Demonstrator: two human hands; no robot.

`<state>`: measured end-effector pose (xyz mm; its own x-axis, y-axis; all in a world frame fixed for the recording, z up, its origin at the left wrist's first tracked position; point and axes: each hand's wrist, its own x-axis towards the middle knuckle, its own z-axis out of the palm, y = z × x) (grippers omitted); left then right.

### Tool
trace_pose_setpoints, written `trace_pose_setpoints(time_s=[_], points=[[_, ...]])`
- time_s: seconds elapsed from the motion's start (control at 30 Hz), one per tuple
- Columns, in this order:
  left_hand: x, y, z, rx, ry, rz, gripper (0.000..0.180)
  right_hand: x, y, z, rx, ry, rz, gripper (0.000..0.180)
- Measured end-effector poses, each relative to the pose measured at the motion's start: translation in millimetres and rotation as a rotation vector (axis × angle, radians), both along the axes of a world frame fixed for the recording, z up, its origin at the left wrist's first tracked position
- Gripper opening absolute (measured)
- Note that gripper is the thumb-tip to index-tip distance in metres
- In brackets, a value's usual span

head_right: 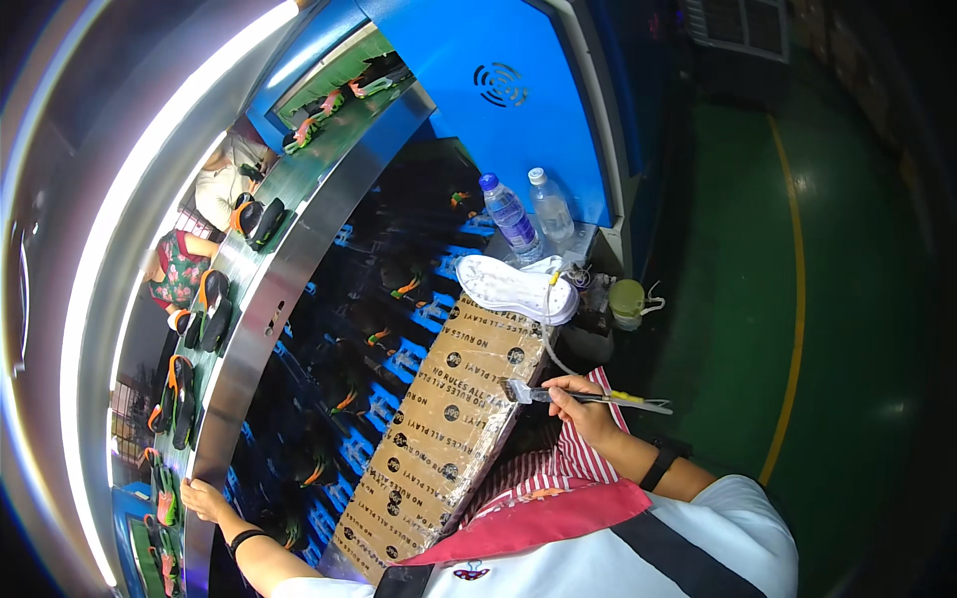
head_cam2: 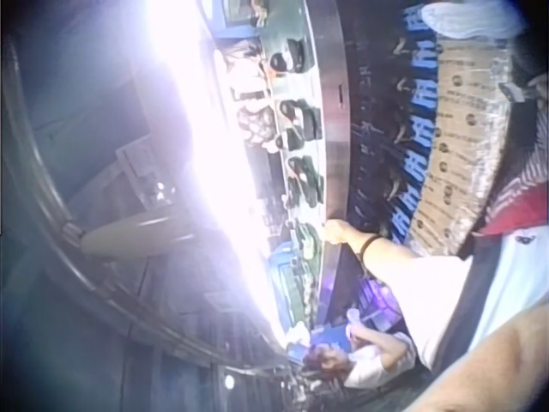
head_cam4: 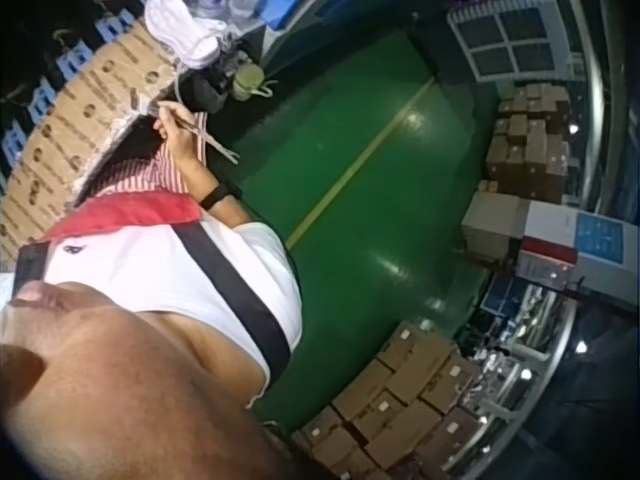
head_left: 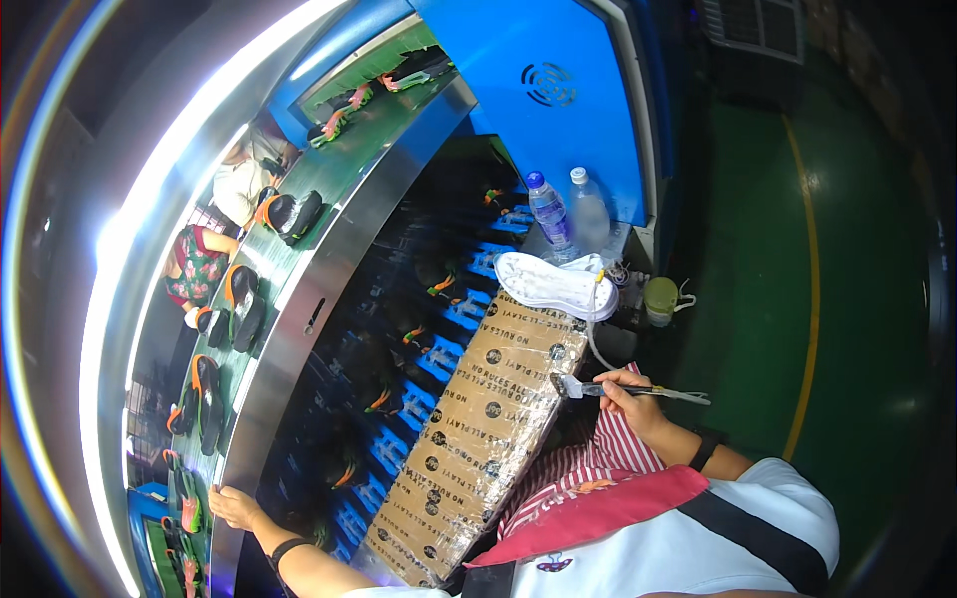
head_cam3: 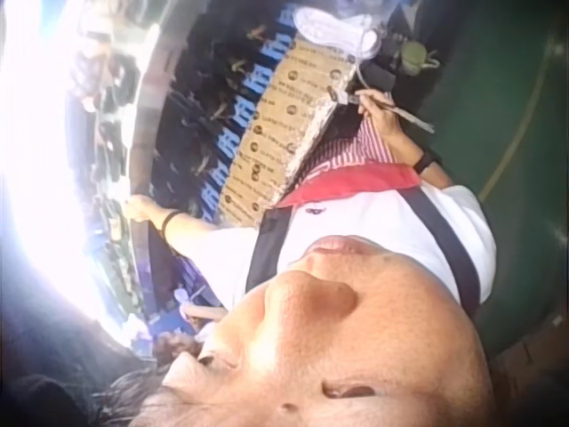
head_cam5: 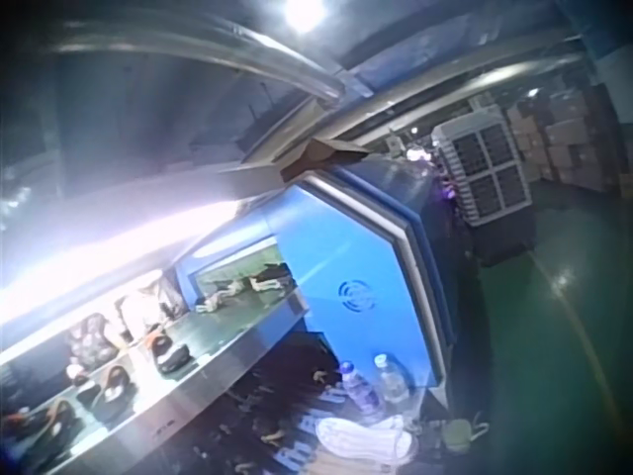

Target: Painting or applying a coating to the soles of shoes using an airbrush tool in a factory setting.

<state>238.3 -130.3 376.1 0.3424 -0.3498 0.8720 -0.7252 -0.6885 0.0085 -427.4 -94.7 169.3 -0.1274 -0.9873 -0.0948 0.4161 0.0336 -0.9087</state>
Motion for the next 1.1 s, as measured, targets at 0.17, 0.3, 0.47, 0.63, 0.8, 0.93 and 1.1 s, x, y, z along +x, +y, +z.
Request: trace_pose_setpoints(time_s=[0.17, 0.3, 0.47, 0.63, 0.8, 0.93, 1.1], points=[[-18.9, -5.4, 9.5, 0.006, 0.164, 0.021, 0.036, -11.8, 3.8, -2.2, -0.018, 0.017, -0.011, 0.023], [-30.7, -3.2, 14.6, -0.003, 0.209, 0.010, 0.042, -15.7, 8.2, -0.1, -0.015, -0.028, -0.035, 0.022], [-25.3, -1.5, 15.0, 0.080, 0.181, -0.005, 0.044, -19.6, 11.3, -1.9, -0.002, -0.087, -0.054, 0.021], [-21.1, -1.7, 7.0, 0.100, 0.124, 0.039, 0.047, -20.3, 6.6, -0.3, 0.033, -0.338, -0.055, 0.022], [-22.1, 0.5, 7.5, 0.220, 0.118, 0.221, 0.046, -12.6, 4.6, 10.2, 0.061, -0.347, -0.016, 0.024], [-44.1, -13.8, 11.6, 0.332, 0.180, 0.237, 0.044, -7.9, 3.0, 16.3, 0.079, -0.319, -0.027, 0.024], [-33.0, -16.4, 7.6, 0.146, 0.331, 0.148, 0.052, 1.6, -5.8, 16.2, 0.064, -0.322, 0.051, 0.027]])
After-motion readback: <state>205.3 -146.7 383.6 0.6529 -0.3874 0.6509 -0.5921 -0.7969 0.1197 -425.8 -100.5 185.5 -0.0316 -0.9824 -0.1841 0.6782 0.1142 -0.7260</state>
